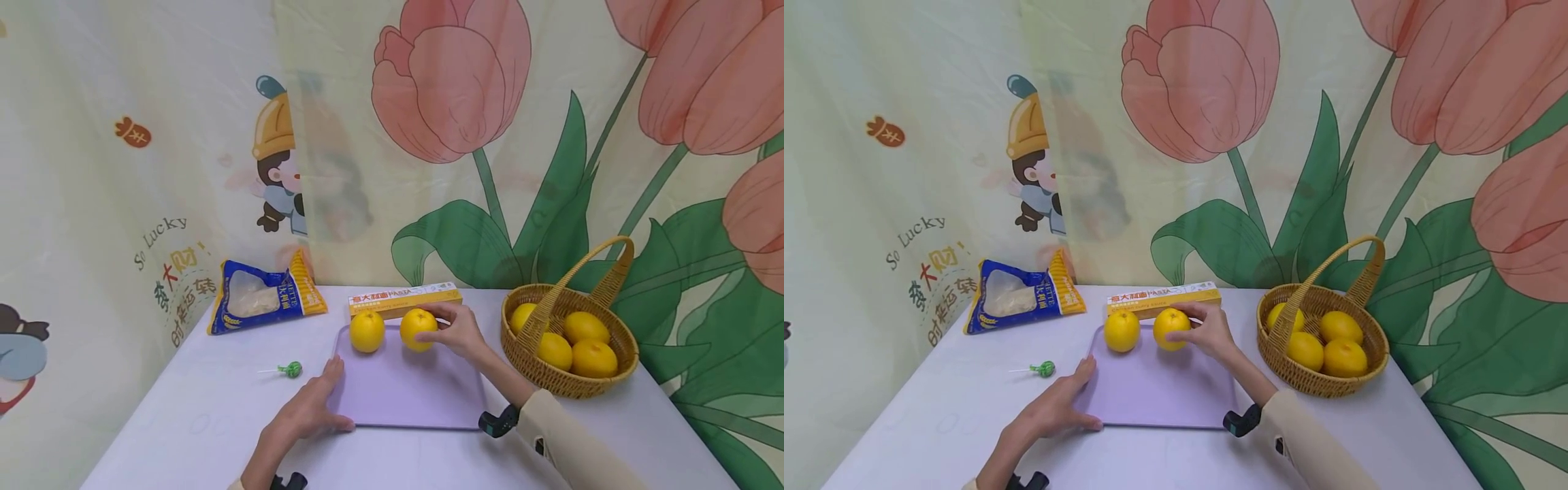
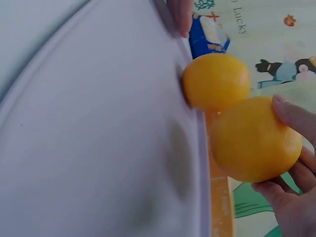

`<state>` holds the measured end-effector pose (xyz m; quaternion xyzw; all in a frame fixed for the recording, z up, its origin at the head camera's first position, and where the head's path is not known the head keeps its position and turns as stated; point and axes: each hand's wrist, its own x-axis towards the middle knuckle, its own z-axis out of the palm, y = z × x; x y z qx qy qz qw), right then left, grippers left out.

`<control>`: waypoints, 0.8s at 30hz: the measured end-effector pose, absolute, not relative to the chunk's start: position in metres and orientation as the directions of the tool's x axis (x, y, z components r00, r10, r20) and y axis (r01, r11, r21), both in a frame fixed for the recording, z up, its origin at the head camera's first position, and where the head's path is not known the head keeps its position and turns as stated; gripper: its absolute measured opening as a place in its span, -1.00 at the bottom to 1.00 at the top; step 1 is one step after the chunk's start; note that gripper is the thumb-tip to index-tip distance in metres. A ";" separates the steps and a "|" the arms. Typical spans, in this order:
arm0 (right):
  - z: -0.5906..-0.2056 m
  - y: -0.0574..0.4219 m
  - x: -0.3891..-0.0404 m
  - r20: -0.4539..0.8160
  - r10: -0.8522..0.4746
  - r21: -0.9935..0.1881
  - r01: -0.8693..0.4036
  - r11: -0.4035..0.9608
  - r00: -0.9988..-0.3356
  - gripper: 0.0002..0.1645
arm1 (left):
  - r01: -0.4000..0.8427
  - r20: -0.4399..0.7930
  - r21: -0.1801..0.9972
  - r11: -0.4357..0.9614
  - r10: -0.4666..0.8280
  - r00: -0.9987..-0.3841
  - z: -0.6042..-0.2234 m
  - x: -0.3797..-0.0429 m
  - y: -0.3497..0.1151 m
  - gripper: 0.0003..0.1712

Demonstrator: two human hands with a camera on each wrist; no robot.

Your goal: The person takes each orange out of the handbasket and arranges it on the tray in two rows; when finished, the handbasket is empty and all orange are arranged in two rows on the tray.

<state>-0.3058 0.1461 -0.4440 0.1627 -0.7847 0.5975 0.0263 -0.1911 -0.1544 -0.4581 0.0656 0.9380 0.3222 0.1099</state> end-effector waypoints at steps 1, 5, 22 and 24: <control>-0.447 0.145 -0.307 0.237 -0.208 -0.928 -0.285 0.240 -0.949 -0.28 | 0.054 -0.164 0.619 0.784 0.195 -0.967 -0.458 -0.191 -0.154 0.45; -0.457 0.140 -0.313 0.233 -0.159 -0.919 -0.271 0.288 -0.959 -0.30 | 0.051 -0.168 0.616 0.786 0.194 -0.966 -0.459 -0.191 -0.154 0.46; -0.477 0.133 -0.324 0.249 -0.144 -0.908 -0.283 0.308 -0.958 -0.30 | 0.045 -0.184 0.610 0.791 0.197 -0.963 -0.456 -0.192 -0.153 0.44; -0.478 0.135 -0.325 0.250 -0.154 -0.911 -0.286 0.298 -0.956 -0.29 | 0.048 -0.183 0.608 0.792 0.199 -0.963 -0.455 -0.192 -0.153 0.45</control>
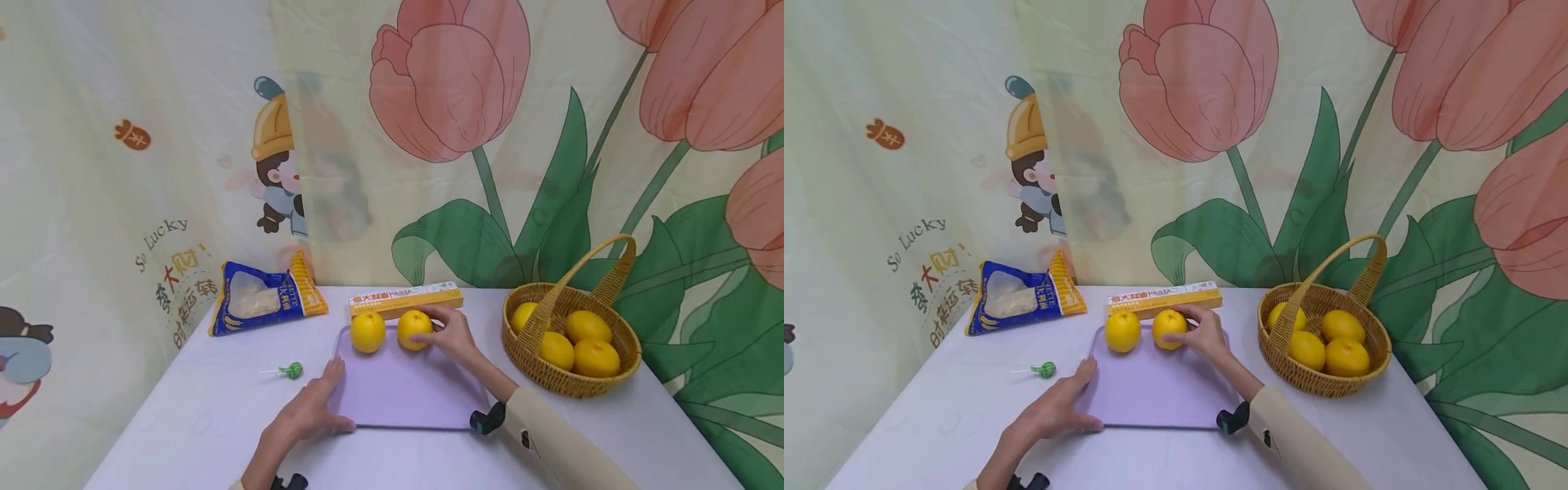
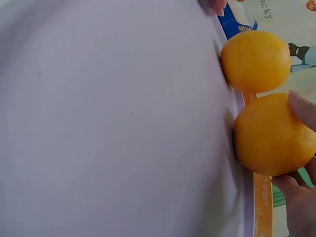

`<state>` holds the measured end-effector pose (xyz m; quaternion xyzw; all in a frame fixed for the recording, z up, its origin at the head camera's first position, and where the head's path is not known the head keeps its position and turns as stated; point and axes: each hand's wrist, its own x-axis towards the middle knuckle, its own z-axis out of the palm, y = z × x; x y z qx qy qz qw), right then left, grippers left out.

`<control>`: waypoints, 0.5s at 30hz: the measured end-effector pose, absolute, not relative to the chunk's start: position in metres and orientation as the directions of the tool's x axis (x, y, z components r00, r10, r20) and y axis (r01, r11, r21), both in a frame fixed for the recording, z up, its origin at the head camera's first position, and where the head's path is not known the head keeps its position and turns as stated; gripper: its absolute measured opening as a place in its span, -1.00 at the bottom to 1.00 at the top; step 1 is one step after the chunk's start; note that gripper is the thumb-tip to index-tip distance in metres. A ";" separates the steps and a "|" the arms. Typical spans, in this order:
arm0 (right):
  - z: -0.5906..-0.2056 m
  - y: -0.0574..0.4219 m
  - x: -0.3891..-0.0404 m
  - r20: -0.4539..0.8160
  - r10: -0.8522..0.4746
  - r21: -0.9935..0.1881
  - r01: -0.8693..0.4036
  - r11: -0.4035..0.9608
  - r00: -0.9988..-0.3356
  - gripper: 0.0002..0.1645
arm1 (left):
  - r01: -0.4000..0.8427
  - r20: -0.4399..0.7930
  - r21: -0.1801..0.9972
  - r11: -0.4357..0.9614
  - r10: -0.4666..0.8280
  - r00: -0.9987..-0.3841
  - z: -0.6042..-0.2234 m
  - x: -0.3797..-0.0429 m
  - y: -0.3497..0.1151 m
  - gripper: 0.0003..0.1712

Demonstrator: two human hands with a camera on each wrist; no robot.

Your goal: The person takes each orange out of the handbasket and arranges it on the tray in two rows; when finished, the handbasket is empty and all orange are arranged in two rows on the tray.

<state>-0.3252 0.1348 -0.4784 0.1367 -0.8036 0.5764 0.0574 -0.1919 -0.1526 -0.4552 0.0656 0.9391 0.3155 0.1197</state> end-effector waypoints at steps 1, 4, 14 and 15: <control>-0.479 0.136 -0.325 0.251 -0.159 -0.910 -0.289 0.297 -0.955 -0.28 | 0.049 -0.182 0.611 0.790 0.200 -0.963 -0.455 -0.192 -0.152 0.45; -0.480 0.138 -0.325 0.258 -0.188 -0.908 -0.304 0.288 -0.948 -0.25 | 0.061 -0.170 0.611 0.790 0.206 -0.964 -0.456 -0.192 -0.153 0.44; -0.478 0.140 -0.329 0.269 -0.204 -0.918 -0.315 0.241 -0.941 -0.22 | 0.050 -0.184 0.603 0.796 0.199 -0.963 -0.455 -0.193 -0.152 0.44; -0.478 0.140 -0.330 0.268 -0.200 -0.920 -0.312 0.236 -0.942 -0.22 | 0.050 -0.184 0.604 0.795 0.200 -0.962 -0.455 -0.193 -0.151 0.44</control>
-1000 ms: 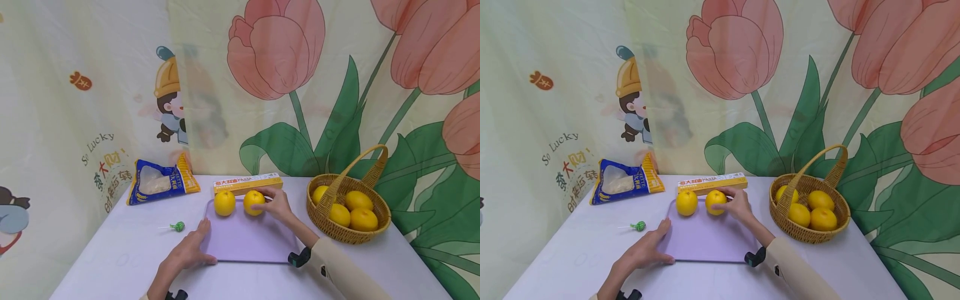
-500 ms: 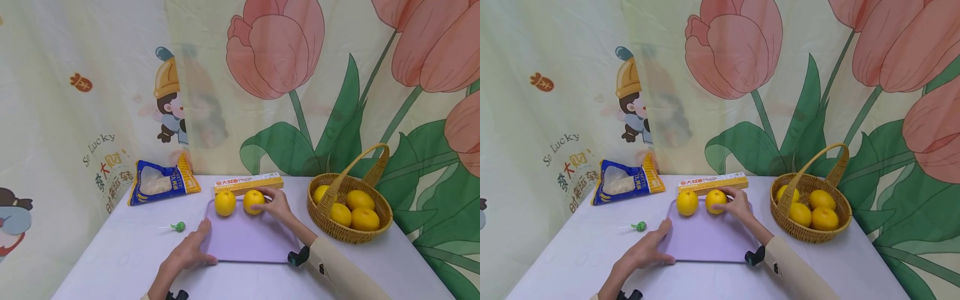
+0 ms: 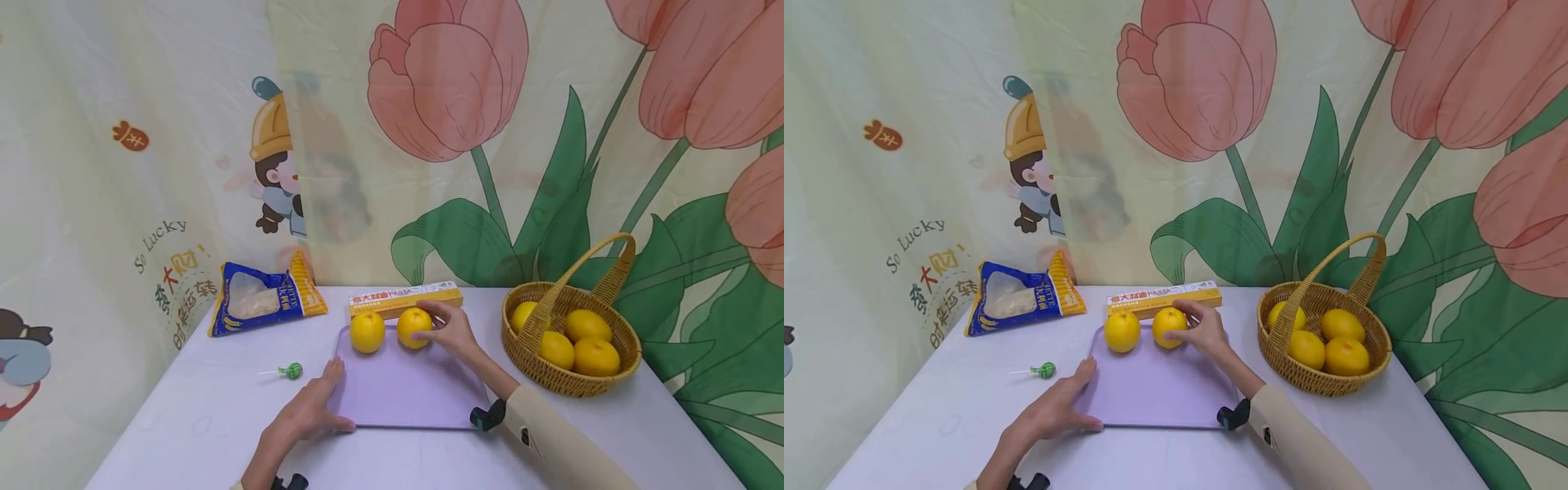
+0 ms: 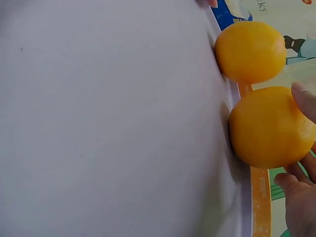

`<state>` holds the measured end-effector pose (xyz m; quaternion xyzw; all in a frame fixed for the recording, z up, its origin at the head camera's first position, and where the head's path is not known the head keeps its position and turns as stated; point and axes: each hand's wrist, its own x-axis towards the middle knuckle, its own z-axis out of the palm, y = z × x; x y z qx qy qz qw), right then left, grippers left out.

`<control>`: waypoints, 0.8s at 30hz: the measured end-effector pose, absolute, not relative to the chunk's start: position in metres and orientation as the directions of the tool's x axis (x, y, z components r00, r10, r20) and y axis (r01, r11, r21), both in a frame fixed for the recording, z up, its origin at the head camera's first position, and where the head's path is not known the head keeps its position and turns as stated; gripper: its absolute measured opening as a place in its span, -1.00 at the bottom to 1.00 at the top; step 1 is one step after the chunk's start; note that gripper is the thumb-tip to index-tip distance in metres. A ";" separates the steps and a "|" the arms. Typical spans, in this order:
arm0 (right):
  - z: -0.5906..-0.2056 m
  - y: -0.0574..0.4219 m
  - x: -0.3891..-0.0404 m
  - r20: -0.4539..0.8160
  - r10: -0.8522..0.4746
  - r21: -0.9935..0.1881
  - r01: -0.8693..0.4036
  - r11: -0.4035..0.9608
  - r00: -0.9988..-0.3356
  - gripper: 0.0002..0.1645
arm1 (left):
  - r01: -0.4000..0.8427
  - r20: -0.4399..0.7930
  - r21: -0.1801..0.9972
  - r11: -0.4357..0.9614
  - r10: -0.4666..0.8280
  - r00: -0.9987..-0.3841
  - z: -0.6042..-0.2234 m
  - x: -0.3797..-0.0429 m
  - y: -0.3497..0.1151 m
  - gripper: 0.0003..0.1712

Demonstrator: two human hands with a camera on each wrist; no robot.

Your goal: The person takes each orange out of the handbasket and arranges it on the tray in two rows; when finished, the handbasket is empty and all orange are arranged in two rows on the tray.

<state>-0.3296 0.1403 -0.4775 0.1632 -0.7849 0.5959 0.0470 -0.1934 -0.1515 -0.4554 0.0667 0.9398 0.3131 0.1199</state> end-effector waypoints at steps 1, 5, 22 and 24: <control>-0.477 0.141 -0.330 0.268 -0.197 -0.922 -0.311 0.231 -0.943 -0.22 | 0.052 -0.182 0.605 0.794 0.202 -0.962 -0.456 -0.193 -0.151 0.44; -0.473 0.144 -0.328 0.286 -0.188 -0.926 -0.321 0.199 -0.940 -0.20 | 0.057 -0.174 0.607 0.793 0.203 -0.964 -0.456 -0.193 -0.151 0.44; -0.347 0.226 -0.230 0.647 -0.459 -0.631 -0.766 0.127 -0.609 -0.24 | 0.062 -0.177 0.597 0.800 0.207 -0.962 -0.454 -0.193 -0.152 0.44; -0.331 0.244 -0.218 0.683 -0.470 -0.588 -0.802 0.099 -0.559 -0.22 | 0.063 -0.177 0.597 0.800 0.208 -0.962 -0.454 -0.194 -0.152 0.44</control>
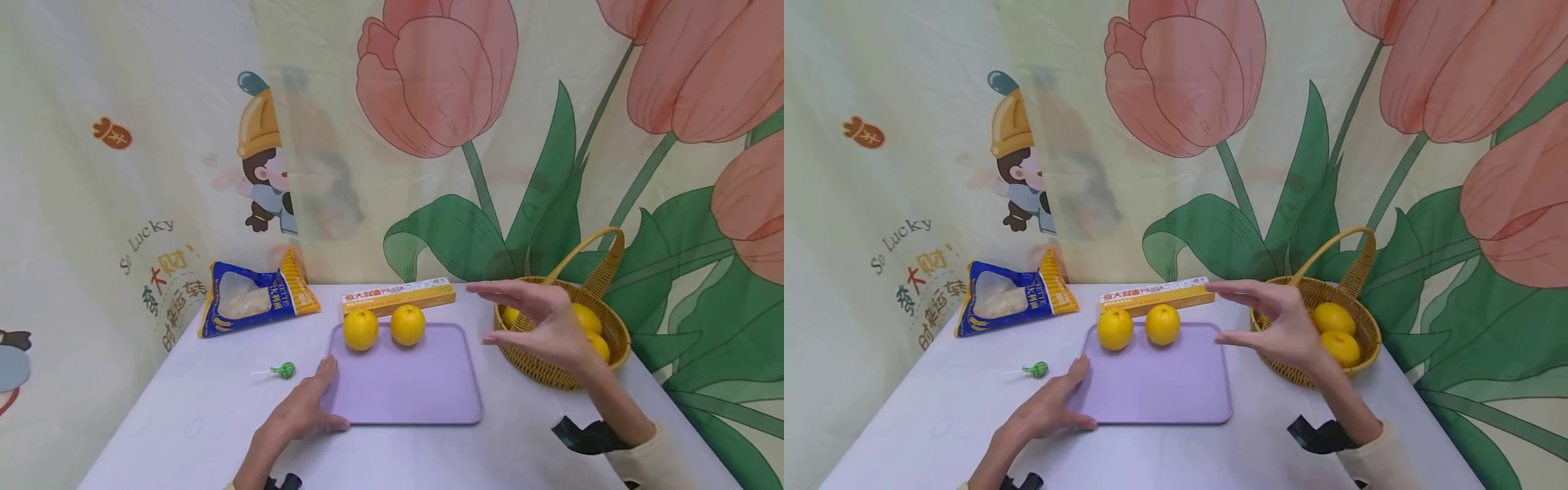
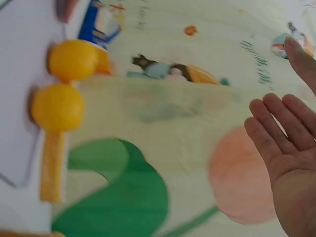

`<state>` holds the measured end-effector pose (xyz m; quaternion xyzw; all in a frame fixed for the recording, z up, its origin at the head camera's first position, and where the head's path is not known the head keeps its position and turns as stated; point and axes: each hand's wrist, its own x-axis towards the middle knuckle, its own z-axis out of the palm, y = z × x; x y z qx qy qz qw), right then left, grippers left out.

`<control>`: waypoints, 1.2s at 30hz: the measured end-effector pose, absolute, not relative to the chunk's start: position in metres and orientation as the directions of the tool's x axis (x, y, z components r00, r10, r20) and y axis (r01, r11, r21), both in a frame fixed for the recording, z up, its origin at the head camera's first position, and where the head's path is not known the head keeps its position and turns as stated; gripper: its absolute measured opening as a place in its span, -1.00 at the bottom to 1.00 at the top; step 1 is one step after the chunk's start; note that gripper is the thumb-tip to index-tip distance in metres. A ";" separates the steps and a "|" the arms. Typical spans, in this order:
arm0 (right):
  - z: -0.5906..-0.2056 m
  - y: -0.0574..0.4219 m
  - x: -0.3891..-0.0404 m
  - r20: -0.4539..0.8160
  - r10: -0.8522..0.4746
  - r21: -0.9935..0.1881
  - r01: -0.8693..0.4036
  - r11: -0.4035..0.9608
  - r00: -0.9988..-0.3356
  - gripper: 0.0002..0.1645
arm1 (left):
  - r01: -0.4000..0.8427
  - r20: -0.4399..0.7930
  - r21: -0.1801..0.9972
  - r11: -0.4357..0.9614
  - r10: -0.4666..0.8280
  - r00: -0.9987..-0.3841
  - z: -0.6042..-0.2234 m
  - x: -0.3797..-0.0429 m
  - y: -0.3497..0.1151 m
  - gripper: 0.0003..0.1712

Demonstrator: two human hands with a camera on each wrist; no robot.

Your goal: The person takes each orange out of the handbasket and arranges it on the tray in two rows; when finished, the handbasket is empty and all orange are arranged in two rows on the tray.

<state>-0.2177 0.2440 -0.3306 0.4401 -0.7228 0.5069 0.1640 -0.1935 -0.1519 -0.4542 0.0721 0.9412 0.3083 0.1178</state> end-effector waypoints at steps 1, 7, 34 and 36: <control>-0.324 0.253 -0.213 0.698 -0.471 -0.572 -0.816 0.084 -0.539 -0.22 | 0.062 -0.179 0.597 0.800 0.207 -0.962 -0.455 -0.193 -0.152 0.44; -0.306 0.308 -0.210 0.763 -0.419 -0.553 -0.833 -0.025 -0.493 -0.34 | 0.044 -0.195 0.593 0.804 0.196 -0.961 -0.454 -0.193 -0.154 0.45; -0.392 0.389 -0.348 -0.093 -0.130 -0.696 -0.029 0.717 -0.987 -0.34 | 0.078 -0.176 0.582 0.809 0.218 -0.960 -0.451 -0.193 -0.153 0.42; -0.393 0.385 -0.355 -0.124 -0.146 -0.690 -0.020 0.723 -0.982 -0.42 | 0.072 -0.180 0.583 0.809 0.216 -0.960 -0.452 -0.192 -0.154 0.43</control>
